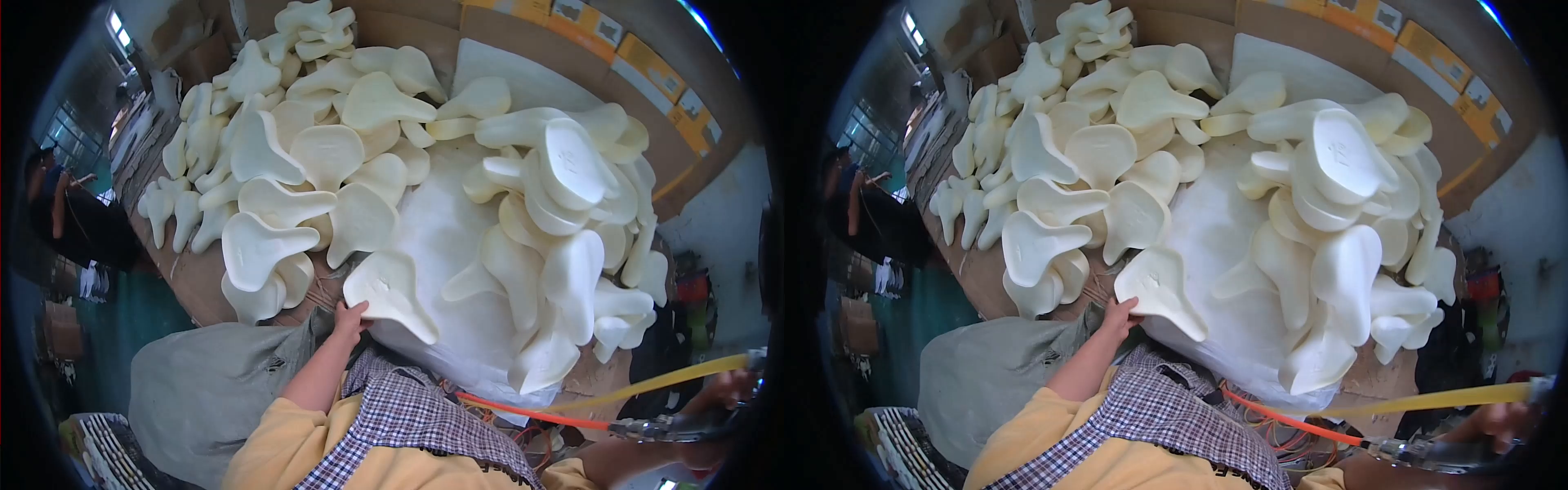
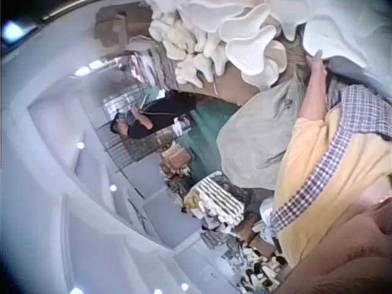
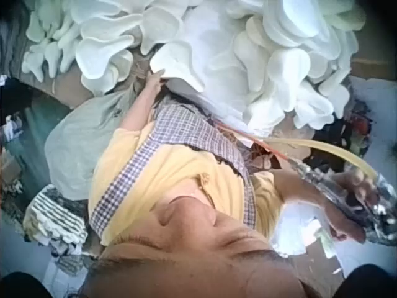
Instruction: Unpack foam cushions from a bag, arrange them on a workbench, and apply a spray coating.
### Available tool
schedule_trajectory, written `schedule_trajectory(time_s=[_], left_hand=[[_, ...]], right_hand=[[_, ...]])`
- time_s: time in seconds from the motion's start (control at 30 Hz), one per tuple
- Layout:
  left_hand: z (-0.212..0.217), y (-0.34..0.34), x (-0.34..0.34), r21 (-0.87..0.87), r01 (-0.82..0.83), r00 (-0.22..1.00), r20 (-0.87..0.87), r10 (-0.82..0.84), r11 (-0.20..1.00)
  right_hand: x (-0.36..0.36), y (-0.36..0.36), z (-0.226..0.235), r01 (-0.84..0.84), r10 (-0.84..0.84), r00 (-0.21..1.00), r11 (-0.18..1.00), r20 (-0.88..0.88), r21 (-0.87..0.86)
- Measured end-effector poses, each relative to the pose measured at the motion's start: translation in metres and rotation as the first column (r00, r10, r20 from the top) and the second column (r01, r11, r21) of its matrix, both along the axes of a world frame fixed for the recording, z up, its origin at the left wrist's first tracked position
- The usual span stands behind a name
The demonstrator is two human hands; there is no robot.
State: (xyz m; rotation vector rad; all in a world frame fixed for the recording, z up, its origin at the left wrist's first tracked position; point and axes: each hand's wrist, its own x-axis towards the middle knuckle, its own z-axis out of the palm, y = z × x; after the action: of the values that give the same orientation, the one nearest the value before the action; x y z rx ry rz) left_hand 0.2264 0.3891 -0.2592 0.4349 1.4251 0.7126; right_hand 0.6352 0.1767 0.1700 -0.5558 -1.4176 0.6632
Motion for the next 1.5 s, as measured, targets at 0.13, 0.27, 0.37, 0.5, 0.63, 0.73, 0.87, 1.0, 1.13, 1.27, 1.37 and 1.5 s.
schedule_trajectory(time_s=[0.13, 0.27, 0.37, 0.5, 0.63, 0.73, 0.87, 1.0, 1.13, 1.27, 1.37, 1.5], left_hand=[[0.068, 0.004, 0.037, 0.397, -0.022, 0.996, -0.067, 0.053, 0.918], [0.15, 0.039, 0.05, 0.598, -0.017, 0.982, -0.14, 0.125, 0.802], [0.176, 0.062, 0.067, 0.656, 0.003, 0.987, -0.122, 0.102, 0.755], [0.181, 0.071, 0.101, 0.644, -0.034, 0.998, -0.011, 0.054, 0.764], [0.168, 0.077, 0.116, 0.634, 0.069, 0.993, -0.121, 0.011, 0.77], [0.152, 0.085, 0.117, 0.61, 0.093, 0.979, -0.2, 0.039, 0.787], [0.137, 0.096, 0.11, 0.478, 0.043, 0.985, -0.168, 0.044, 0.878], [0.132, 0.122, 0.1, 0.492, 0.082, 0.978, -0.207, 0.025, 0.867], [0.141, 0.179, 0.084, 0.54, -0.1, 0.995, 0.064, 0.077, 0.836], [0.198, 0.246, 0.109, 0.395, -0.332, 0.839, 0.539, 0.076, 0.857], [0.234, 0.269, 0.205, 0.625, 0.132, 0.911, 0.23, -0.343, 0.77], [0.255, 0.295, 0.332, 0.711, 0.564, 0.777, -0.285, -0.561, 0.419]], right_hand=[[-0.051, -0.046, -0.065, 0.303, -0.474, 0.809, 0.843, -0.347, -0.445], [-0.072, -0.025, -0.098, 0.008, -0.017, 1.0, 0.751, -0.007, -0.661], [-0.071, -0.041, -0.121, 0.012, 0.074, 0.996, 0.514, 0.058, -0.858], [-0.069, -0.05, -0.118, 0.313, 0.093, 0.898, 0.553, 0.431, -0.772], [-0.07, -0.048, -0.103, 0.334, -0.052, 0.913, 0.663, 0.404, -0.67], [-0.07, -0.05, -0.105, 0.317, -0.215, 0.948, 0.712, 0.235, -0.626], [-0.062, -0.052, -0.107, 0.254, -0.176, 0.967, 0.659, 0.183, -0.708], [-0.063, -0.029, -0.114, 0.302, -0.065, 0.943, 0.575, 0.326, -0.76], [-0.064, -0.004, -0.108, 0.256, -0.31, 0.95, 0.696, 0.04, -0.671], [-0.054, 0.005, -0.095, 0.39, -0.488, 0.873, 0.681, 0.013, -0.619], [-0.047, 0.0, -0.087, 0.488, -0.539, 0.834, 0.624, 0.115, -0.61], [-0.058, 0.002, -0.076, 0.484, -0.588, 0.806, 0.59, 0.066, -0.646]])
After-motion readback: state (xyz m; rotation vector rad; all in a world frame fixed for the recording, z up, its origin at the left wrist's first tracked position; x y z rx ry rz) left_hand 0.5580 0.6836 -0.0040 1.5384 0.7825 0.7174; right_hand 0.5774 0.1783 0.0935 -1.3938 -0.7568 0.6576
